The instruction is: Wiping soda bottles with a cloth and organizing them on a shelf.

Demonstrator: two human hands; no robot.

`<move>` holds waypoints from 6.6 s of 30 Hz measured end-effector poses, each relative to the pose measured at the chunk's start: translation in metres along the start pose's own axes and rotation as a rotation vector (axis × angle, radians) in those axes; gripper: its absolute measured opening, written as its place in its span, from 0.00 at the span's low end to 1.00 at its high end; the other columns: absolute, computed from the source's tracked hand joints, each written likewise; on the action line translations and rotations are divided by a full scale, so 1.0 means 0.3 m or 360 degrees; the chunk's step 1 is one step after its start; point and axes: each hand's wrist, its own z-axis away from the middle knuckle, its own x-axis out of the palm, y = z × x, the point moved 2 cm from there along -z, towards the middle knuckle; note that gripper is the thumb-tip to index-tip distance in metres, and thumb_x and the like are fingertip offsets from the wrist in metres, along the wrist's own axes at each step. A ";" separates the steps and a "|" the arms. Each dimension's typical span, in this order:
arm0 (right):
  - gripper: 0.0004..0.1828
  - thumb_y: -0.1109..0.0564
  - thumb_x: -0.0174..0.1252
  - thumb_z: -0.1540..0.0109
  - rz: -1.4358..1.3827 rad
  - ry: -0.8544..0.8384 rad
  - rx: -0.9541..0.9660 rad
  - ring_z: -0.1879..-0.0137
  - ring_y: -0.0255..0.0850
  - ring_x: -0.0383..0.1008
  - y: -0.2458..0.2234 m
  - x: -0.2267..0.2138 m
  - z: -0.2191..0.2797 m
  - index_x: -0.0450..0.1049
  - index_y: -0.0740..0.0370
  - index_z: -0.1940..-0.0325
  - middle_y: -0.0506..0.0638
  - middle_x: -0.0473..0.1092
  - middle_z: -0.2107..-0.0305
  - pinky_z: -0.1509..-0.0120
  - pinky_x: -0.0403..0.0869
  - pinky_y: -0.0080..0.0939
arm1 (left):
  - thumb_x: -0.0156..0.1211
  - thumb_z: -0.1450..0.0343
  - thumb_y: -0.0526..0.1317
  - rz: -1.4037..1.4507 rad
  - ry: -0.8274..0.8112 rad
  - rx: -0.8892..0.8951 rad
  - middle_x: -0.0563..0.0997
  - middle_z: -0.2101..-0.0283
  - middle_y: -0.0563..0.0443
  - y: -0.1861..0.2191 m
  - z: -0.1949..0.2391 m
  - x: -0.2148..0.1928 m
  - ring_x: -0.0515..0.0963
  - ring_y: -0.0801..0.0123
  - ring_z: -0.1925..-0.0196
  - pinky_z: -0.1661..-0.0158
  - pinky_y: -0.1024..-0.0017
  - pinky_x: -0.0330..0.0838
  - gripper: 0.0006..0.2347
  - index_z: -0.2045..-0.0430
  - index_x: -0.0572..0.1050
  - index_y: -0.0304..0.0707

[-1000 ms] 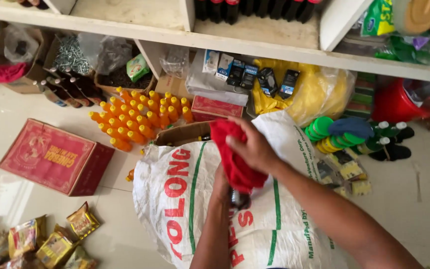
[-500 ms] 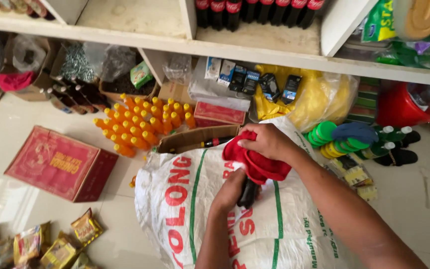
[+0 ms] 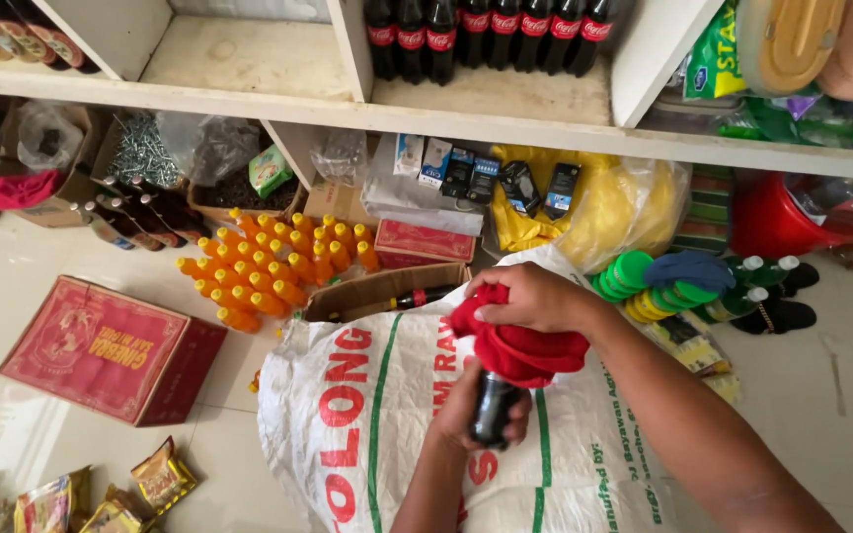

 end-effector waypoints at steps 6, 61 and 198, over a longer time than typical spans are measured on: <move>0.14 0.53 0.64 0.43 -0.0065 0.0054 -0.0114 0.70 0.35 0.70 -0.027 -0.006 0.016 0.82 0.59 0.56 0.45 0.79 0.73 0.61 0.72 0.35 | 0.35 0.23 0.66 -0.0227 0.0204 0.0092 0.77 0.75 0.42 0.007 -0.006 0.025 0.77 0.58 0.81 0.80 0.68 0.69 0.32 0.61 0.75 0.31; 0.15 0.54 0.64 0.37 -0.2014 0.0512 0.0456 0.71 0.50 0.76 0.413 0.324 0.059 0.75 0.66 0.50 0.58 0.73 0.70 0.70 0.78 0.55 | 0.31 0.28 0.76 -0.0286 0.0078 0.0328 0.74 0.77 0.33 0.026 -0.002 -0.113 0.77 0.45 0.83 0.80 0.54 0.75 0.41 0.63 0.72 0.26; 0.41 0.21 0.44 0.37 -0.2882 0.0516 0.0017 0.45 0.50 0.75 0.464 0.080 0.163 0.79 0.57 0.48 0.55 0.77 0.50 0.35 0.70 0.54 | 0.46 0.26 0.58 -0.0950 0.0698 0.1263 0.80 0.74 0.37 0.170 0.237 0.227 0.78 0.61 0.80 0.82 0.69 0.71 0.26 0.54 0.72 0.26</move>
